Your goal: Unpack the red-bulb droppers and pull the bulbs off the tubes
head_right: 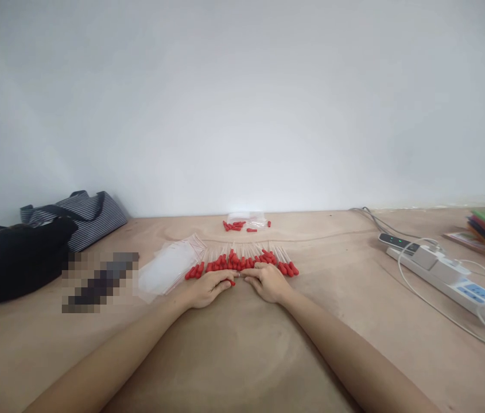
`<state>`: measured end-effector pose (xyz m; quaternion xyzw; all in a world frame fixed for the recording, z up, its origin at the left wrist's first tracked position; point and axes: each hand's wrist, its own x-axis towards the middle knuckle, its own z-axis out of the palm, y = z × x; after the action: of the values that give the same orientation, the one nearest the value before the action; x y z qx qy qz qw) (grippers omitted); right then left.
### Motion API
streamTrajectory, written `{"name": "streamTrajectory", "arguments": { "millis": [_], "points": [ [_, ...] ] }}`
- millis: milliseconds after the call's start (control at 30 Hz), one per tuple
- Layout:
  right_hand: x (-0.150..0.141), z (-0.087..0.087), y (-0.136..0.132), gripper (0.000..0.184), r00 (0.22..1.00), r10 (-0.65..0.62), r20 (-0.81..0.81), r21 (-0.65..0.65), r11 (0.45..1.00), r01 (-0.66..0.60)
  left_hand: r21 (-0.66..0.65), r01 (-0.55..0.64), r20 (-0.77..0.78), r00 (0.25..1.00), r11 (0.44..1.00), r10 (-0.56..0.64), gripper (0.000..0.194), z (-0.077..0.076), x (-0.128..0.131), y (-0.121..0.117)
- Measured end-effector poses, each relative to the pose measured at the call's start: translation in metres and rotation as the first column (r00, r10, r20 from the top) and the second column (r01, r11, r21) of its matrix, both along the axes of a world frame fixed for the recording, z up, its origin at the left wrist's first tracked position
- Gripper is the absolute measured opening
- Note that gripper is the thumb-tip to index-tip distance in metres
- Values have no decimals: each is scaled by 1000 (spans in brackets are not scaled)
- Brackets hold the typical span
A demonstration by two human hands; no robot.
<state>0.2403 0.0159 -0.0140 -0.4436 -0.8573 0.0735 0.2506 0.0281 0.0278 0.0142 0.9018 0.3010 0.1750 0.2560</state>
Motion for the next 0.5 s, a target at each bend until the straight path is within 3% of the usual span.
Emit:
{"name": "streamTrajectory", "arguments": {
  "millis": [133,267,367,500],
  "points": [
    [-2,0,6,30,1000,-8,5,23,1000,8,38,-7,8,1000,999,6,18,-3,2,6],
    [0,-3,-3,34,998,-7,-58,31,999,9,141,-61,69,996,988,52,17,-7,-1,-2],
    [0,-7,-14,39,993,26,-114,38,999,-22,257,-150,123,985,955,122,16,-9,-9,-13],
    [-5,-11,-26,41,985,27,-172,60,998,-16,334,-350,183,935,875,304,16,-15,-24,-21]
  ]
}}
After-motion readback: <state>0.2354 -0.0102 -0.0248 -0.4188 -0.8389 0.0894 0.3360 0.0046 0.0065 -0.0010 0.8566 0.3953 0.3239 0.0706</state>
